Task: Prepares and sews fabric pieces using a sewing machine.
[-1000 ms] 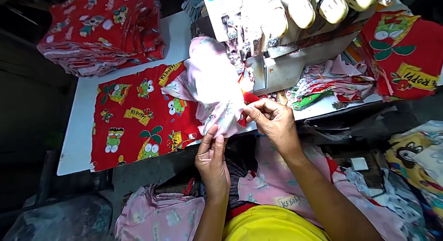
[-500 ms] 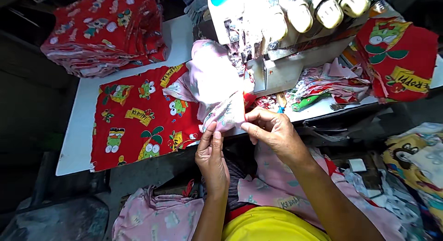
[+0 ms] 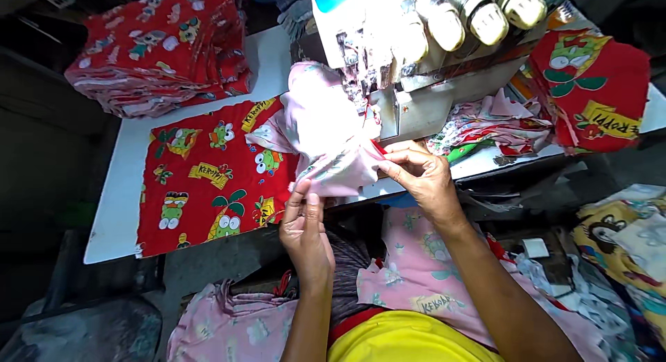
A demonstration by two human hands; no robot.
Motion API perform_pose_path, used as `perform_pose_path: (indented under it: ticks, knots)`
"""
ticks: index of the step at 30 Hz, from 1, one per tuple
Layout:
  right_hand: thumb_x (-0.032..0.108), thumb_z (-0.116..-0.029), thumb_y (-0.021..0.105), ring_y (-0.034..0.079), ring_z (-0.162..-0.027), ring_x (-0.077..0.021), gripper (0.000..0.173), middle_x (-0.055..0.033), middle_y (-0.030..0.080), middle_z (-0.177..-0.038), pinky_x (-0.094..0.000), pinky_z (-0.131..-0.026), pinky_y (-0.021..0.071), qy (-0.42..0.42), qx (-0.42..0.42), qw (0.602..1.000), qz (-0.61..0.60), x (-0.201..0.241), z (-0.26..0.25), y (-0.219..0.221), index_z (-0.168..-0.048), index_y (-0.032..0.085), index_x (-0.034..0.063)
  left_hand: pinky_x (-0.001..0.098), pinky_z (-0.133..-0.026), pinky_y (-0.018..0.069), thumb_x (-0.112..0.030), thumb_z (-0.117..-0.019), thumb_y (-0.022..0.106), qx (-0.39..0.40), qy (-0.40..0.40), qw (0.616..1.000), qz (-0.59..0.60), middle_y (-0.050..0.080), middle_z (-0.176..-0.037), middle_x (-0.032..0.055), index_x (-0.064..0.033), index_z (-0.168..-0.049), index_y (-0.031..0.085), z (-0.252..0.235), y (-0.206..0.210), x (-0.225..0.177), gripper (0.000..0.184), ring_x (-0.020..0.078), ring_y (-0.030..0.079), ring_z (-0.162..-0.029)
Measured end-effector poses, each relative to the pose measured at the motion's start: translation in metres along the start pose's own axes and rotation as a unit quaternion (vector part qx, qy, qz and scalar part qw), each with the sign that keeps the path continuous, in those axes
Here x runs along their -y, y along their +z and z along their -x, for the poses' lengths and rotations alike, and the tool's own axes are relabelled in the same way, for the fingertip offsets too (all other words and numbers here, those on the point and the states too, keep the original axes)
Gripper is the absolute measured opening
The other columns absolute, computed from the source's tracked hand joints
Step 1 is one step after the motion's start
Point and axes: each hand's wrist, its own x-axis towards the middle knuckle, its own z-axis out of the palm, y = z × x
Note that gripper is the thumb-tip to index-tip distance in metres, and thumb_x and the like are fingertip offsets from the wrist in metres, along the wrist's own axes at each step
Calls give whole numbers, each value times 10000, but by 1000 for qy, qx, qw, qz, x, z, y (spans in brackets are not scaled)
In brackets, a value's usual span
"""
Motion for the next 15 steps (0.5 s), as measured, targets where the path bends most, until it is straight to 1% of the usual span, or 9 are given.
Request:
perform_pose_path:
  ticks: [4, 6, 7, 9, 10, 11, 12, 14, 15]
  knots:
    - [16, -890, 742, 686, -929, -82, 35, -60, 711, -1040, -211, -785, 595, 7, 4, 999, -38, 14, 10, -3, -923, 747, 6, 353, -1021, 549, -29, -1037, 507, 16, 73, 996, -38, 683, -1260, 25, -30, -1289, 628, -18, -9, -16, 279, 157, 664, -1156]
    - [25, -884, 750, 682, -908, -74, 18, -50, 714, -1006, -200, -771, 587, 2, -2, 999, -38, 19, 11, 0, -893, 742, 12, 351, -1008, 556, -34, -1008, 581, 38, 94, 993, -57, 655, -1312, 12, -47, -1334, 598, -20, -6, -17, 327, 151, 656, -1167]
    - [28, -880, 753, 683, -898, -71, 21, -48, 715, -996, -199, -763, 587, 1, -7, 999, -36, 20, 10, 2, -877, 736, 17, 324, -965, 580, -42, -980, 638, 50, 99, 991, -77, 630, -1342, -5, -68, -1377, 556, -20, -4, -16, 406, 130, 665, -1143]
    - [33, -880, 755, 677, -872, -62, 40, -43, 710, -983, -189, -734, 577, 5, -12, 999, -35, 20, 9, 5, -860, 720, 26, 250, -838, 612, -61, -913, 737, 77, 95, 983, -136, 554, -1380, -10, -95, -1485, 417, -19, -2, -13, 657, 78, 678, -1031]
    - [35, -883, 752, 669, -841, -54, 46, -35, 704, -967, -180, -709, 569, 10, -14, 999, -36, 19, 10, 7, -864, 710, 33, 219, -733, 620, -57, -880, 769, 84, 84, 980, -157, 565, -1363, -6, -126, -1514, 377, -17, -1, -12, 749, 58, 695, -909]
    - [38, -887, 747, 658, -797, -46, 47, -24, 699, -938, -173, -678, 558, 18, -16, 999, -37, 18, 10, 8, -878, 701, 41, 205, -605, 608, -35, -853, 783, 85, 69, 980, -166, 584, -1307, 16, -150, -1538, 362, -15, 0, -12, 812, 57, 683, -744]
    - [37, -888, 744, 649, -760, -43, 52, -16, 696, -906, -172, -651, 548, 28, -20, 999, -42, 17, 11, 9, -903, 695, 46, 198, -507, 581, -6, -836, 784, 85, 53, 980, -169, 613, -1253, 38, -170, -1546, 363, -13, -1, -12, 842, 64, 659, -626]
    - [8, -875, 745, 657, -737, -57, 169, -19, 694, -883, -190, -643, 559, 53, -21, 996, -64, 17, 13, 8, -1014, 660, 55, 194, -466, 556, 12, -843, 766, 112, 22, 976, -183, 540, -1338, 58, -215, -1570, 363, -11, -6, -17, 861, 68, 623, -583]
    - [-7, -874, 745, 675, -778, -65, 290, -21, 685, -917, -204, -688, 585, 61, -10, 996, -71, 17, 14, 4, -1113, 602, 71, 188, -469, 552, 13, -842, 762, 129, 10, 974, -188, 526, -1355, 56, -229, -1569, 374, -10, -8, -20, 859, 62, 615, -584]
